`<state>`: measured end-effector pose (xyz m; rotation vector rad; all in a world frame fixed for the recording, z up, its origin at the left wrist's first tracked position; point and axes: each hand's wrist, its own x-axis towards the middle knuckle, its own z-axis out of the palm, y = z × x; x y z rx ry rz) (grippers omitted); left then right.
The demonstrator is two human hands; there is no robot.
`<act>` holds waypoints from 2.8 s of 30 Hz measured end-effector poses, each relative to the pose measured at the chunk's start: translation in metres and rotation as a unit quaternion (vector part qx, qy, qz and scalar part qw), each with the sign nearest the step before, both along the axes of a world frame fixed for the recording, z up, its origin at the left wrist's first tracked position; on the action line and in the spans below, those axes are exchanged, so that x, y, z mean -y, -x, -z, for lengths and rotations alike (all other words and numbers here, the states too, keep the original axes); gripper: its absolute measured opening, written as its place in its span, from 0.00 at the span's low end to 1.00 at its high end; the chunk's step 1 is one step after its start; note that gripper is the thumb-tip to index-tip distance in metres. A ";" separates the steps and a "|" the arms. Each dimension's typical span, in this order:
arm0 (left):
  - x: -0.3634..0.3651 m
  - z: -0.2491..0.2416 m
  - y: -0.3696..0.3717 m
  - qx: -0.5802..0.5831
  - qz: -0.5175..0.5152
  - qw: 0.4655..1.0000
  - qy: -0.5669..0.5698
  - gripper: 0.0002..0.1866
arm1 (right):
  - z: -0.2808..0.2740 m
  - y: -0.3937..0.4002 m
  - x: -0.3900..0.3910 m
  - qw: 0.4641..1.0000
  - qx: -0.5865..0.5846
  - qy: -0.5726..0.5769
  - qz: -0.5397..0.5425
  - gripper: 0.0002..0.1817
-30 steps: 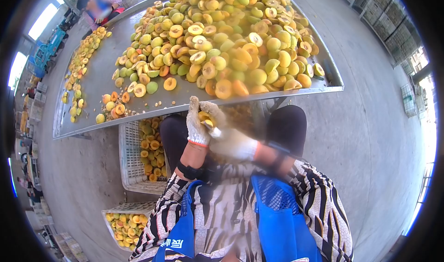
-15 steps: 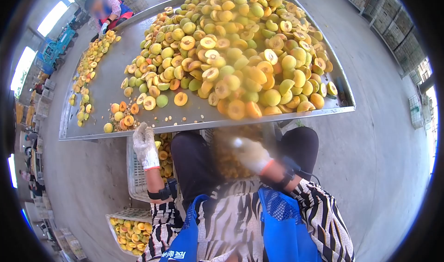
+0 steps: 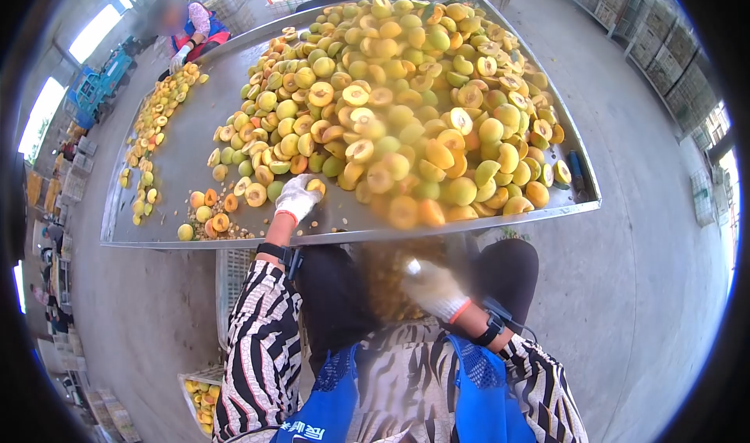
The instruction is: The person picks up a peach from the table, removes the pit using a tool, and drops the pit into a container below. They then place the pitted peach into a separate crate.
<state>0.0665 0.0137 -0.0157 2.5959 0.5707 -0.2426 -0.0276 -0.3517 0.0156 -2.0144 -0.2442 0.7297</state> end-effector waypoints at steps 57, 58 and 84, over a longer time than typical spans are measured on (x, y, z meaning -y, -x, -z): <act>0.160 -0.047 0.146 0.180 -0.167 0.696 0.674 0.17 | -0.052 -0.007 0.025 0.945 -0.256 -0.108 -0.173 0.13; 0.141 -0.039 0.155 0.290 -0.110 0.792 0.527 0.17 | -0.044 -0.008 0.026 0.955 -0.213 -0.141 -0.152 0.13; 0.160 -0.025 0.015 0.229 -0.170 0.863 0.417 0.22 | -0.056 0.005 0.032 0.978 -0.133 -0.161 0.020 0.16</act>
